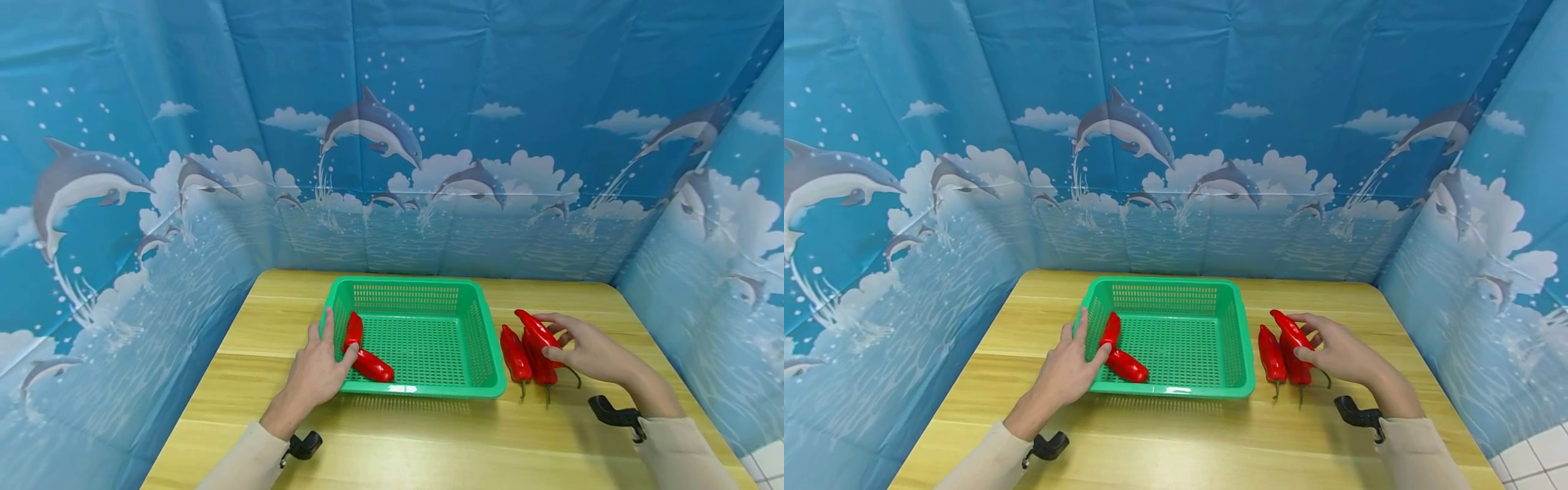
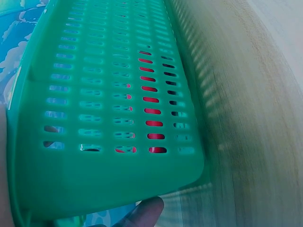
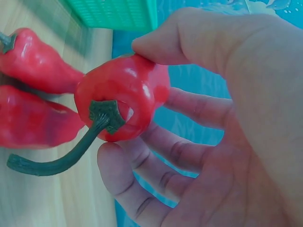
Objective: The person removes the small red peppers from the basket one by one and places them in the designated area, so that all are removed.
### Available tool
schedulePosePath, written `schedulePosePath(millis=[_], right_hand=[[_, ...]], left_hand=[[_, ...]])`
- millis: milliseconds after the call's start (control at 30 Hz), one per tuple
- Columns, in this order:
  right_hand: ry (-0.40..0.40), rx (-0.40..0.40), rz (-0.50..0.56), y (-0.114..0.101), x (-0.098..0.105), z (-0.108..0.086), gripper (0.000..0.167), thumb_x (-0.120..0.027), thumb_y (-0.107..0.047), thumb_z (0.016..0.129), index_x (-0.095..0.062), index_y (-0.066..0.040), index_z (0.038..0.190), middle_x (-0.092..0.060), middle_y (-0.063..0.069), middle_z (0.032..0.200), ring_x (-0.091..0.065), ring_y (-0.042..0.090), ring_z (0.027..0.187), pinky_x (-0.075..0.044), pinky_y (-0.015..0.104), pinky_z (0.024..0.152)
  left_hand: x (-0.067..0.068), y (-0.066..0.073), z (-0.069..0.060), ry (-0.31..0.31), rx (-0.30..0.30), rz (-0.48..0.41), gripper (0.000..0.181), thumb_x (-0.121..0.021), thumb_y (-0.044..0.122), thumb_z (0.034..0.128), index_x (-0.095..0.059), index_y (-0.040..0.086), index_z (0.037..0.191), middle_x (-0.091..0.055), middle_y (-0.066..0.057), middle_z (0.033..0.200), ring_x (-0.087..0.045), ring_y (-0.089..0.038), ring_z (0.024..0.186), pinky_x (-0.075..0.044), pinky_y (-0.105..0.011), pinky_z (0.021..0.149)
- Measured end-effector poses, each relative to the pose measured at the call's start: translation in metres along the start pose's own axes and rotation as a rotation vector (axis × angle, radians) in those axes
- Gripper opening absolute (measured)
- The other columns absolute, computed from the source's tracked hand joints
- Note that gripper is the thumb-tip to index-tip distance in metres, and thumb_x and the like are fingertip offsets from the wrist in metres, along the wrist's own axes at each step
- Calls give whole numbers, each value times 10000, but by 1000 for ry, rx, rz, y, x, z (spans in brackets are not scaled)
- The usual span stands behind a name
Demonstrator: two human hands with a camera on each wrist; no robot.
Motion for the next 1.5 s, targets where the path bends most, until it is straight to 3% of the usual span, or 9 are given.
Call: schedulePosePath(millis=[800,1500], right_hand=[[18,-59,-14,42,-1,-6,702,-764,-181,1132,-468,88,1708,-735,290,1401,-752,288,1114,-630,330,764],[22,-99,-2,60,-5,-7,710,-757,-174,1141,-445,129,1703,-730,335,1392,-766,289,1084,-634,323,746]], left_hand=[[0,-1,0,1,4,6,1018,-647,534,1157,-115,51,1879,-394,-365,1793,-562,-287,580,-502,-382,592],[1,1,-1,1,4,6,1015,-648,530,1159,-114,53,1879,-385,-371,1797,-549,-288,532,-468,-366,547]])
Point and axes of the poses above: each hand's wrist, its own z-axis towards the middle knuckle, its own x-axis out of the back of the hand, y = z × x, the point moved 10 cm from there along z, towards the middle knuckle
